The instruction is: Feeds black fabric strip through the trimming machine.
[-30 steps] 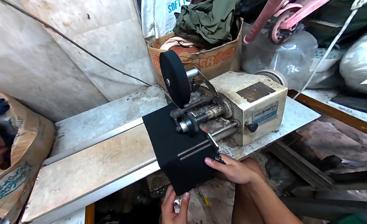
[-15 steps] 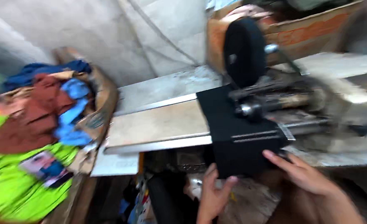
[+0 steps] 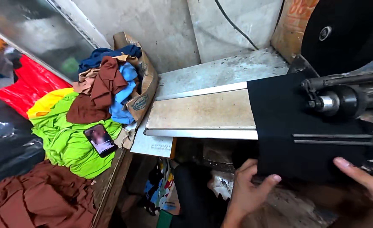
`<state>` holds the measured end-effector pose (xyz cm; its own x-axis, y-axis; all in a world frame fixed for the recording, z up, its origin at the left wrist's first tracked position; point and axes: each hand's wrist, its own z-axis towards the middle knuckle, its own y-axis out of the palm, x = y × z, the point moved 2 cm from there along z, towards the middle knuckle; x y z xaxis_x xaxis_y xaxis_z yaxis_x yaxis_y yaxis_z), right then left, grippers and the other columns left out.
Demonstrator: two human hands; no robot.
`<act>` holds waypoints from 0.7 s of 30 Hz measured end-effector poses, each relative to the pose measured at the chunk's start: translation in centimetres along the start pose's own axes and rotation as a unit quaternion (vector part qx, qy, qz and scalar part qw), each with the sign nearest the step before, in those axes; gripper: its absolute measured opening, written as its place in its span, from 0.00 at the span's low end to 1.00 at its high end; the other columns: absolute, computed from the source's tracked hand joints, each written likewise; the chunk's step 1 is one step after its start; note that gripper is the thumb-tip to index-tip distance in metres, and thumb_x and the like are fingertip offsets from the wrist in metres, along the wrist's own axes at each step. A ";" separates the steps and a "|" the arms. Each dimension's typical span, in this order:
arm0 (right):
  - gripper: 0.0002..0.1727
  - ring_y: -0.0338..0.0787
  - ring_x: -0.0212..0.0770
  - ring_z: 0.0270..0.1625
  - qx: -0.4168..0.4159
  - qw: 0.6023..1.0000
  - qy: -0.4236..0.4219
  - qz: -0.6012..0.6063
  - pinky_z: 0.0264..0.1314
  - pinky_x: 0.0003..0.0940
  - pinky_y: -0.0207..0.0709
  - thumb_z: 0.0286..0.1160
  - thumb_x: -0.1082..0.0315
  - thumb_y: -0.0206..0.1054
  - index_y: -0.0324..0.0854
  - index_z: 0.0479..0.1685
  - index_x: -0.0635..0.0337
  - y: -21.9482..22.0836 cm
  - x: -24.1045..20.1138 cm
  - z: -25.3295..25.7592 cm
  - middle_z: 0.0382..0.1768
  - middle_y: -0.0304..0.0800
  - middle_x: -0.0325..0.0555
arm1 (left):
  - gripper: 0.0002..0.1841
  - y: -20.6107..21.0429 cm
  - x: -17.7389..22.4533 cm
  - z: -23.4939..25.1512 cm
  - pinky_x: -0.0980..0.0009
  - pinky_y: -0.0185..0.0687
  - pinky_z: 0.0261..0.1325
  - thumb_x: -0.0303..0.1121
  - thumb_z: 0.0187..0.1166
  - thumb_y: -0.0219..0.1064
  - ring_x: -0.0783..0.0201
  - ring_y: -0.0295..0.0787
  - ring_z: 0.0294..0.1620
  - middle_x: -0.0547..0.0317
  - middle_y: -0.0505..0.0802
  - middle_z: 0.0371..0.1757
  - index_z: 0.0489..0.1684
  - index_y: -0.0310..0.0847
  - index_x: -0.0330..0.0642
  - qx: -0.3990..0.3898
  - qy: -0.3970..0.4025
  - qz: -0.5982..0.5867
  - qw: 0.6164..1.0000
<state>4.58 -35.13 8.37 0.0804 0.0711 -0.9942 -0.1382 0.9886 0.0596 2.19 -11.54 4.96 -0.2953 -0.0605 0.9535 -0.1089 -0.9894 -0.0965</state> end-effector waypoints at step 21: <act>0.13 0.87 0.19 0.63 -0.009 1.000 -0.026 0.010 0.73 0.25 0.79 0.86 0.51 0.61 0.82 0.64 0.35 -0.4 1.2 0.2 0.57 0.91 0.16 | 0.12 0.0 -0.7 -0.5 0.63 0.82 0.71 0.30 0.78 0.71 0.61 0.85 0.65 0.44 0.91 0.58 0.46 0.89 0.26 0.006 -0.004 -0.023 1.000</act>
<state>4.97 -35.45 7.20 0.1291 0.0982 -0.9868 -0.1581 0.9844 0.0773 1.91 -11.48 4.17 -0.2817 -0.0155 0.9594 -0.1109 -0.9926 -0.0486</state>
